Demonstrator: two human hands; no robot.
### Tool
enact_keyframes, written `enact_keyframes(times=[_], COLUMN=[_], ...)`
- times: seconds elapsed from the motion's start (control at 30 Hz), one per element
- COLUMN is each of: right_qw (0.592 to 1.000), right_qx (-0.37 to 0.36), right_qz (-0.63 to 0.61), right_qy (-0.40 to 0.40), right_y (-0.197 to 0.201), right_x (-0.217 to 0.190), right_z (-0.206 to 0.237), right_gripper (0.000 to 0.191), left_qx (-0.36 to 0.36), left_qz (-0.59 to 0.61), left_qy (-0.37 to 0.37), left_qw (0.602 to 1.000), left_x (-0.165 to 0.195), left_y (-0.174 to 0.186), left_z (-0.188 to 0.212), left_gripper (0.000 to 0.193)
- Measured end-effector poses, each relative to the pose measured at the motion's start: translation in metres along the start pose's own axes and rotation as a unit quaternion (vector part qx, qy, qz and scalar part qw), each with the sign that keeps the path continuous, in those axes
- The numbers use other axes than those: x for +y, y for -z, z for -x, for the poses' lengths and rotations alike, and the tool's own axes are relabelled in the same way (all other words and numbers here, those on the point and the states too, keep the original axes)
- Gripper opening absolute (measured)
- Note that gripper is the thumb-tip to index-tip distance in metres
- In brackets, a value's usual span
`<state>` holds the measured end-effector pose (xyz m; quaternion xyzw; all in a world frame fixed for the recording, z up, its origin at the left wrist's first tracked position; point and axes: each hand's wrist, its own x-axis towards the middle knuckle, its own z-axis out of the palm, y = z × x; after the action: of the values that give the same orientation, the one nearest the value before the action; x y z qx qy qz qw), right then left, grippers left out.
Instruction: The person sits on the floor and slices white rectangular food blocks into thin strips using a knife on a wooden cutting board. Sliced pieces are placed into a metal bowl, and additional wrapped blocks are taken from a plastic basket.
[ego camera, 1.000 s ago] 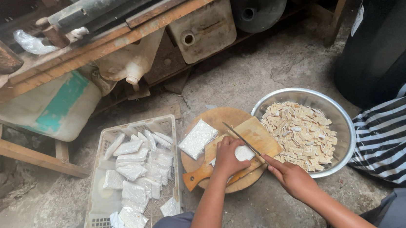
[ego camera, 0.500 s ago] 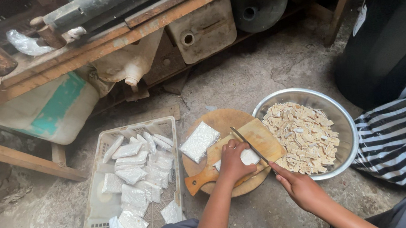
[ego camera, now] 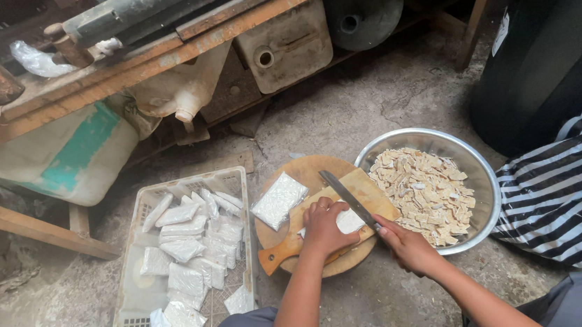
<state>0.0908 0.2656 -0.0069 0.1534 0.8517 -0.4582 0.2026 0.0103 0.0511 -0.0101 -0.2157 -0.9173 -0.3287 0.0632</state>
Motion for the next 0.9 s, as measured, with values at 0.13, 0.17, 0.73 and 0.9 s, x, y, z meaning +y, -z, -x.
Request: enact_keyframes(times=[0.13, 0.17, 0.73, 0.9], right_qw=[0.977, 0.95, 0.972, 0.997], right_qx=[0.085, 0.119, 0.059, 0.026], right_qz=[0.034, 0.047, 0.166, 0.042], right_qy=[0.191, 0.283, 0.158, 0.056], right_y=[0.0, -0.001, -0.006, 0.0], right_x=[0.003, 0.003, -0.006, 0.002], right_z=[0.013, 0.018, 0.003, -0.001], right_gripper=[0.046, 0.044, 0.051, 0.05], left_qx=[0.017, 0.016, 0.01, 0.031], left_qz=[0.043, 0.047, 0.08, 0.085], left_qy=[-0.01, -0.007, -0.007, -0.031], left_qw=[0.999, 0.999, 0.997, 0.995], left_x=[-0.004, -0.005, -0.009, -0.011], left_y=[-0.004, -0.006, -0.009, -0.008], left_z=[0.0, 0.001, 0.001, 0.004], left_gripper=[0.055, 0.055, 0.057, 0.058])
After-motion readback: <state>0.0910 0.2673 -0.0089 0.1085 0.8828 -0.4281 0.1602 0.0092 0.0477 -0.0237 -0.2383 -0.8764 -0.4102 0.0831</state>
